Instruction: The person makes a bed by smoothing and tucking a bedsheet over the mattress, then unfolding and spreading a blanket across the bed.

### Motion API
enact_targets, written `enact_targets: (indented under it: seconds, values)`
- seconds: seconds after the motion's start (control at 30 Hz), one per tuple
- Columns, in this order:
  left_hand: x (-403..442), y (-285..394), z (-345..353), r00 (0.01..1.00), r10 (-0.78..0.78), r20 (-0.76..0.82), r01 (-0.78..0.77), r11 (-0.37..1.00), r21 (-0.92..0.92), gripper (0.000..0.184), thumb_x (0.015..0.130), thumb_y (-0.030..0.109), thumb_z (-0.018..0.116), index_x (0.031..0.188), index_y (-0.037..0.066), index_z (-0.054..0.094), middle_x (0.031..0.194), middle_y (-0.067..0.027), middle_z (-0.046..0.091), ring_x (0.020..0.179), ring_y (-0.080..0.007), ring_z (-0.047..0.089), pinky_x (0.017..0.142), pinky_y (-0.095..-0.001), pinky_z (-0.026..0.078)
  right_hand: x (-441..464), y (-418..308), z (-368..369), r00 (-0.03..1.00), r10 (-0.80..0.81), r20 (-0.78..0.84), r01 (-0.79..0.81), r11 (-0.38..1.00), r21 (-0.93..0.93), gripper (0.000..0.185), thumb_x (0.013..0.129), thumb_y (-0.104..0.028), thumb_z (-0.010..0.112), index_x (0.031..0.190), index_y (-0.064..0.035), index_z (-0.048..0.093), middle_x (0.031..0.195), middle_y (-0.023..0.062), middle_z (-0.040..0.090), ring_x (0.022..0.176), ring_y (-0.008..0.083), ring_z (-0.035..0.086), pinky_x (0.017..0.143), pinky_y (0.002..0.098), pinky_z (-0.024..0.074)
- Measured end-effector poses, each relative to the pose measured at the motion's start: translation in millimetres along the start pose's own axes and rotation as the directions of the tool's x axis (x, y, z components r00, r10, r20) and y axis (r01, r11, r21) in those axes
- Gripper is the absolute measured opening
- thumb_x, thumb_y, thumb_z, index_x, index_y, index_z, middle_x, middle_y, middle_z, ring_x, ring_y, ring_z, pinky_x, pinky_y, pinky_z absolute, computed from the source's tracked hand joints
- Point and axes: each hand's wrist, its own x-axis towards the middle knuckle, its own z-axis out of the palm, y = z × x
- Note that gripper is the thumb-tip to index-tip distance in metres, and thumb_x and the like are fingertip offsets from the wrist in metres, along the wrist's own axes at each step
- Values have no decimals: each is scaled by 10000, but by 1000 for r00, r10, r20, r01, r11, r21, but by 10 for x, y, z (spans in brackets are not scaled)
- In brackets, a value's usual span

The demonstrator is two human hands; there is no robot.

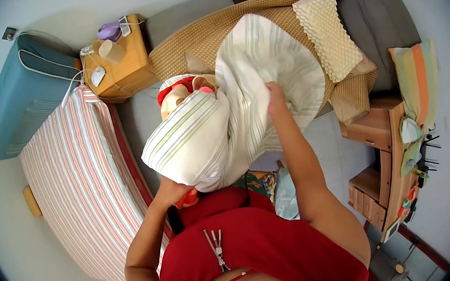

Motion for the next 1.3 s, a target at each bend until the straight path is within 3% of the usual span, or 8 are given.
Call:
enact_targets:
  seconds: [0.3,0.4,0.5,0.63,0.73,0.97,1.13,1.3]
  values:
    - [101,-144,-46,959,-260,-113,217,929,-301,545,689,60,731,1165,-43,487,1094,-128,589,992,-210,567,872,-316,437,-1747,-570,-415,829,279,485,-190,956,-225,520,695,-37,540,1201,67,484,1143,167,575,1045,261,566,896,356,451]
    - [171,-193,40,971,-207,-121,167,946,-279,408,683,68,724,1039,-58,571,990,-136,635,904,-200,603,816,-318,463,-1378,-161,-1009,865,479,150,-154,537,-829,580,685,-55,569,1244,48,453,1168,155,565,1119,271,521,948,325,408]
    - [190,-171,97,974,-160,-160,132,976,-174,317,684,100,711,954,-39,623,905,-139,663,838,-204,630,766,-323,477,-935,501,-1840,979,187,86,69,94,-993,630,680,-48,589,1287,6,429,1212,138,541,1094,238,528,906,304,410]
    - [190,-173,85,982,-141,-124,131,988,-86,354,679,105,708,992,-24,605,930,-144,652,874,-211,618,793,-323,463,-1109,591,-1408,961,216,171,-40,722,-690,665,726,-121,623,1317,33,360,1255,162,483,1137,271,474,956,332,387]
    - [158,-168,-6,977,-169,-127,168,986,-17,457,674,78,715,1084,-40,553,1038,-145,624,979,-214,580,877,-329,433,-1074,573,-1049,988,87,-124,-145,787,-599,682,739,-153,662,1311,46,348,1244,175,480,1137,296,466,947,348,393]
    - [85,-255,-48,976,-141,-168,153,986,65,507,636,155,708,1104,13,573,1063,-194,611,977,-305,583,892,-361,425,-593,317,-858,989,75,-127,-128,864,-487,487,796,-251,619,1152,60,503,1099,170,562,991,279,564,800,394,486]
    - [-214,-91,-48,941,-127,-315,27,953,-302,466,664,108,678,1099,-15,564,1058,-146,613,985,-222,574,881,-315,428,-1552,-922,-172,864,-421,277,504,710,-492,442,871,-276,519,1178,42,493,1091,144,554,1009,284,542,891,403,437]
    - [-706,507,95,860,-130,-493,-251,734,-631,476,670,17,644,1131,-25,536,1054,-103,600,965,-183,566,869,-295,437,-3004,-2038,627,850,-440,291,499,848,-175,496,926,-327,444,1235,62,433,1222,173,508,1103,285,513,925,401,423]
